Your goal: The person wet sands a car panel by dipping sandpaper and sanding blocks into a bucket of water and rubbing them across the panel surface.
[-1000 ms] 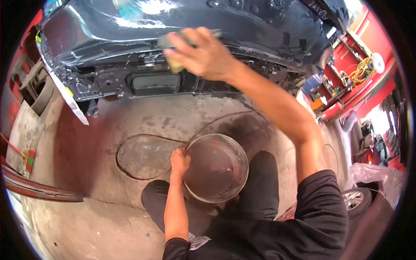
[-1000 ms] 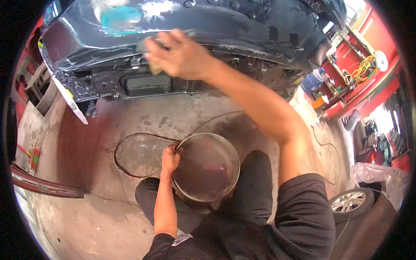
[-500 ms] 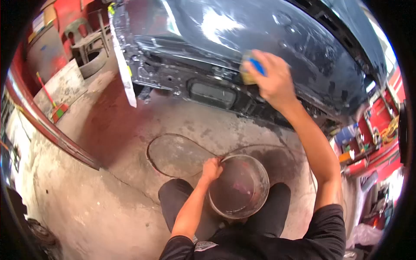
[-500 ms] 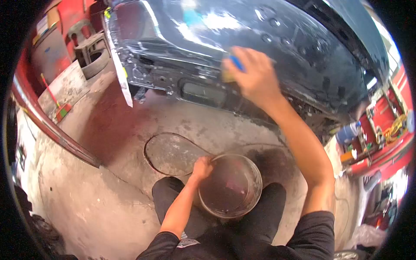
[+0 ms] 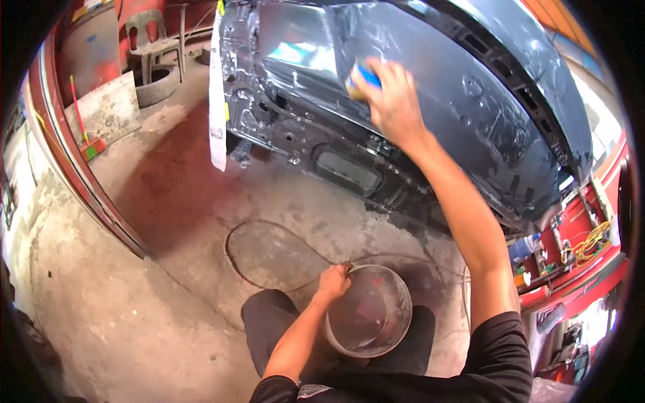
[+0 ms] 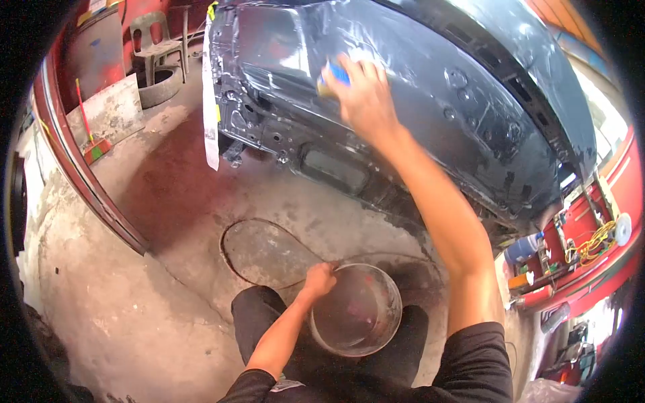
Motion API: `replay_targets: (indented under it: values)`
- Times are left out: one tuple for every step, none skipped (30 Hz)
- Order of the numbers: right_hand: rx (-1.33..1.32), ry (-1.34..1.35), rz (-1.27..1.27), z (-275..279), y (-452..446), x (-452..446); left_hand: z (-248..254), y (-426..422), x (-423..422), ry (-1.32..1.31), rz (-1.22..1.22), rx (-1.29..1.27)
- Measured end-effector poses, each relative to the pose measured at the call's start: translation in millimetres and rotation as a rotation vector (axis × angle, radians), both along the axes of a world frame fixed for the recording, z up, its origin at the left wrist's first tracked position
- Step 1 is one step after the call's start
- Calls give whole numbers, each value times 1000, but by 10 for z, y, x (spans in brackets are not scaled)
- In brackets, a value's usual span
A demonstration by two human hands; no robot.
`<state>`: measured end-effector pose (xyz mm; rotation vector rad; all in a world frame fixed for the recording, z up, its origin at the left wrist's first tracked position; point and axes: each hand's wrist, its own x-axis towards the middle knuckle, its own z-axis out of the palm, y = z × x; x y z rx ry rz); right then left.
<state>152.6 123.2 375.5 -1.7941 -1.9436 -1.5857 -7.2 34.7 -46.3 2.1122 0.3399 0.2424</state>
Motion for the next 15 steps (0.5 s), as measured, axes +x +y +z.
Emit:
replay_targets:
  values:
    - [-17, 1, 32, -50, -34, -20, -90, -29, 43, -3, 2, 11]
    - [-33, 6, 63, -66, -24, -34, -150, -66, 72, -2, 3, 24]
    - [-32, -61, 51, 16, 101, -46, -174, -87, 65, -12, 11, 13]
    - [-25, -132, 44, 205, 327, -49, -181, -75, 97, -24, 24, 7]
    - [14, -156, 81, 381, 589, -62, -206, -83, 80, -27, 29, -1]
    - [53, -243, 53, 524, 815, -135, -253, -88, 59, -7, 30, 12]
    - [82, -256, 96, 636, 931, -376, -288, -87, 97, 6, 32, 22]
    - [110, -267, 133, 687, 982, -521, -308, -116, 113, 19, 29, 31]
    - [52, -270, 87, 623, 925, -462, -260, -116, 60, 12, 25, 14]
    - [-6, -279, 48, 541, 828, -351, -146, -95, -16, 0, 26, -3]
    - [-66, -299, 13, 489, 758, -264, -66, -59, -28, -24, 32, -23]
    - [-87, -294, -4, 414, 638, -240, -99, -54, 8, -43, 23, -10]
    - [-114, -287, -22, 301, 473, -247, -175, -85, 32, -58, 15, -2]
    - [-138, -277, -33, 246, 449, -267, -212, -101, 68, -71, 14, 7]
    - [-158, -284, -16, 289, 553, -320, -207, -96, 86, -79, 30, 11]
